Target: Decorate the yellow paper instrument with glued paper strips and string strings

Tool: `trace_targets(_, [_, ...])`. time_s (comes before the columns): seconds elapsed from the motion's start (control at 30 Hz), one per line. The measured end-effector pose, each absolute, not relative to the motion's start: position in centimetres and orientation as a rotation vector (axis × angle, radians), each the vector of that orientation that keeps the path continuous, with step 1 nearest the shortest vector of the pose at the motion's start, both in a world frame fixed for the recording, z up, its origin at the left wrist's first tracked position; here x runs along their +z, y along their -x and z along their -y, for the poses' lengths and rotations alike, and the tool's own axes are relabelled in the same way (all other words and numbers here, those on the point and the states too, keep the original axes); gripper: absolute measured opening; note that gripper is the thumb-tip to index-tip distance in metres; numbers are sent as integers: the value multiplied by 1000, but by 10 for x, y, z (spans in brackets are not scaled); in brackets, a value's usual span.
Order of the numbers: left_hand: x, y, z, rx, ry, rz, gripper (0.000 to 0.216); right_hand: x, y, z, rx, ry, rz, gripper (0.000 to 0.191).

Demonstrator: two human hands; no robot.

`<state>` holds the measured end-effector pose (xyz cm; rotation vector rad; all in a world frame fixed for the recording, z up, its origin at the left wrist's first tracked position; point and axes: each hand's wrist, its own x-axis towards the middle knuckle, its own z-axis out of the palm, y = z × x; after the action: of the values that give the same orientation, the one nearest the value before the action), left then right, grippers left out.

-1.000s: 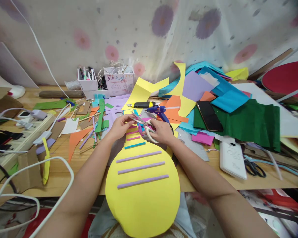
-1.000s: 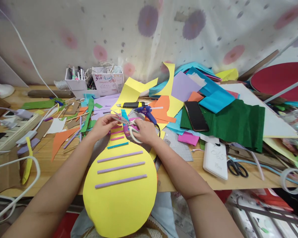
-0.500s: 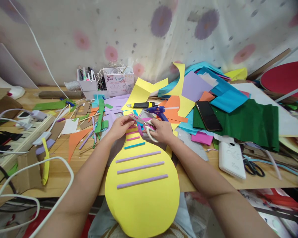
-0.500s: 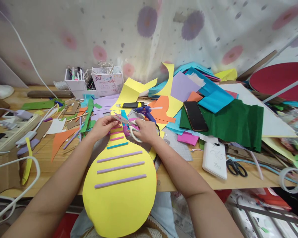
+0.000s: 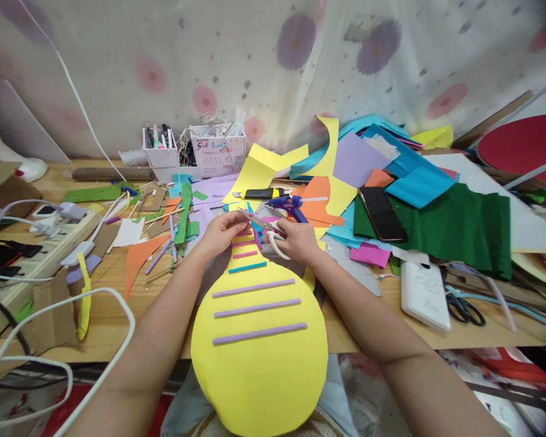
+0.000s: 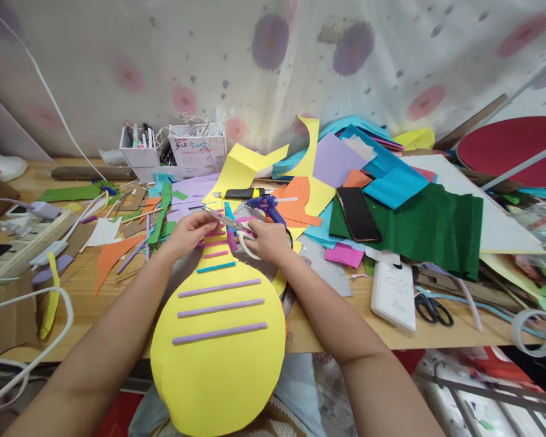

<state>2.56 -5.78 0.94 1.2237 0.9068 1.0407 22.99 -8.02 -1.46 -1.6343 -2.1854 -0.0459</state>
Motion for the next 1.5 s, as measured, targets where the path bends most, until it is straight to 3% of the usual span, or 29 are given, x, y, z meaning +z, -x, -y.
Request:
trace_targets(0.3, [12,-27,58,1069,-1160,-908,19,-8,-231,79,257,1698,2086,29])
trace_targets(0.67, [11,-23,56,1103,-1004,-873,31,-10,-229,81,215,1903,2005,39])
trace_targets(1.2, [22,-24,58,1110,-759,-858,5,-7,-228,85,254,2069,1958,33])
trace_targets(1.3, [20,-26,58,1123,-792,-902,5,-10,-228,82,451,1926,1772,31])
trace_targets(1.5, [10,-35,60,1123,-1019,-929,12,-7,-211,74,1203,1242,1385,44])
